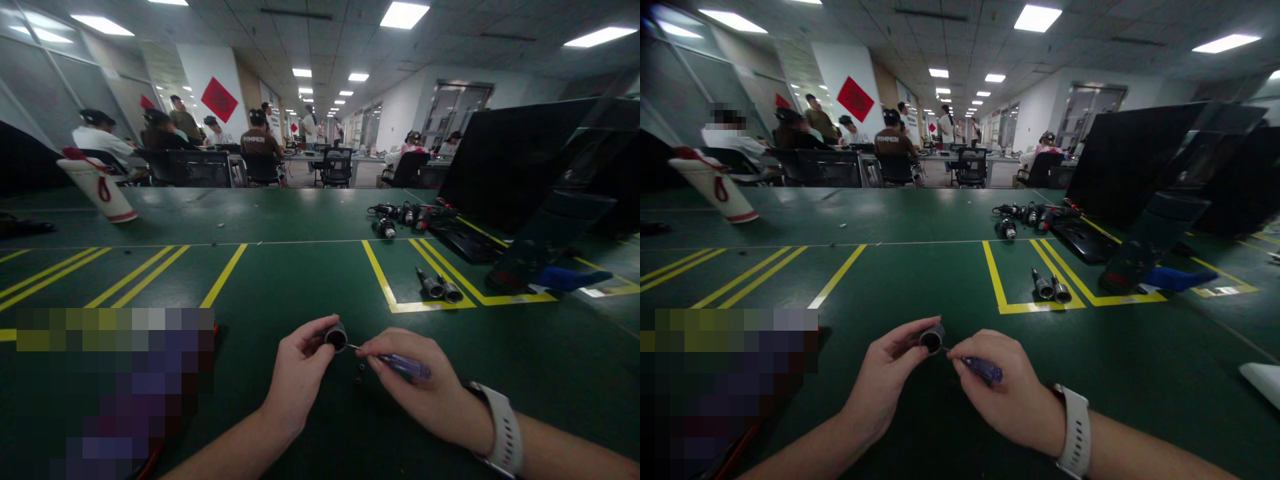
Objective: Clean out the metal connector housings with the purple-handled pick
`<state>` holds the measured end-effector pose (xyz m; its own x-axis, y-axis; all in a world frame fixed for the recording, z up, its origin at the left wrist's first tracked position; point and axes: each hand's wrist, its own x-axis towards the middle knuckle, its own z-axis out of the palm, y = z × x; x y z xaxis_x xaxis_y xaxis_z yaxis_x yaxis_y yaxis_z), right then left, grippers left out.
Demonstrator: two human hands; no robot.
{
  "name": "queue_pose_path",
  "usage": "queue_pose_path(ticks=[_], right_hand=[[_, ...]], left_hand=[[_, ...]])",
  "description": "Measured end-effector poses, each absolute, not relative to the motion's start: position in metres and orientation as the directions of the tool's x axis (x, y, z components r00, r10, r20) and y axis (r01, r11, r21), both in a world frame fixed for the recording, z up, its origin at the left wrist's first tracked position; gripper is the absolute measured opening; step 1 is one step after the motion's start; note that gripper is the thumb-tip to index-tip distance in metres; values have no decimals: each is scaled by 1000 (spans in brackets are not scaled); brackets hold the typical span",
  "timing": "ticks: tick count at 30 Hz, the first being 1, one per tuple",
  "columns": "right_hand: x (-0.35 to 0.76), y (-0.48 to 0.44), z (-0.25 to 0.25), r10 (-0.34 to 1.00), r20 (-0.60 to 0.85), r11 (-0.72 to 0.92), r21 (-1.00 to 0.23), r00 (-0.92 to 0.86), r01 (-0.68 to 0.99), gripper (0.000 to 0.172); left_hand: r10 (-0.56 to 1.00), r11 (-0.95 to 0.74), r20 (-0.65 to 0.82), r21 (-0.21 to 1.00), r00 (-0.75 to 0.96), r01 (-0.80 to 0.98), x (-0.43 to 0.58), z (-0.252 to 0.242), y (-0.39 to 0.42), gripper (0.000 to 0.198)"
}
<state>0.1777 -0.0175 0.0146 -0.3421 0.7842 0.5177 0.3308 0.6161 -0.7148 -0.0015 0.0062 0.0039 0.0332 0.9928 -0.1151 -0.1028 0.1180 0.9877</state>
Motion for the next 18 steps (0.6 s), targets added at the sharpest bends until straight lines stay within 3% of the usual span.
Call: queue_pose_path(ticks=[9,18], right_hand=[[176,-18,16,789,507,609,-720,-347,333,21],[175,-20,15,719,577,694,-629,-387,352,24]], left_hand=[[997,73,-68,987,43,-143,-3,0,7,30],[997,78,-73,986,37,-150,-3,-2,7,25]])
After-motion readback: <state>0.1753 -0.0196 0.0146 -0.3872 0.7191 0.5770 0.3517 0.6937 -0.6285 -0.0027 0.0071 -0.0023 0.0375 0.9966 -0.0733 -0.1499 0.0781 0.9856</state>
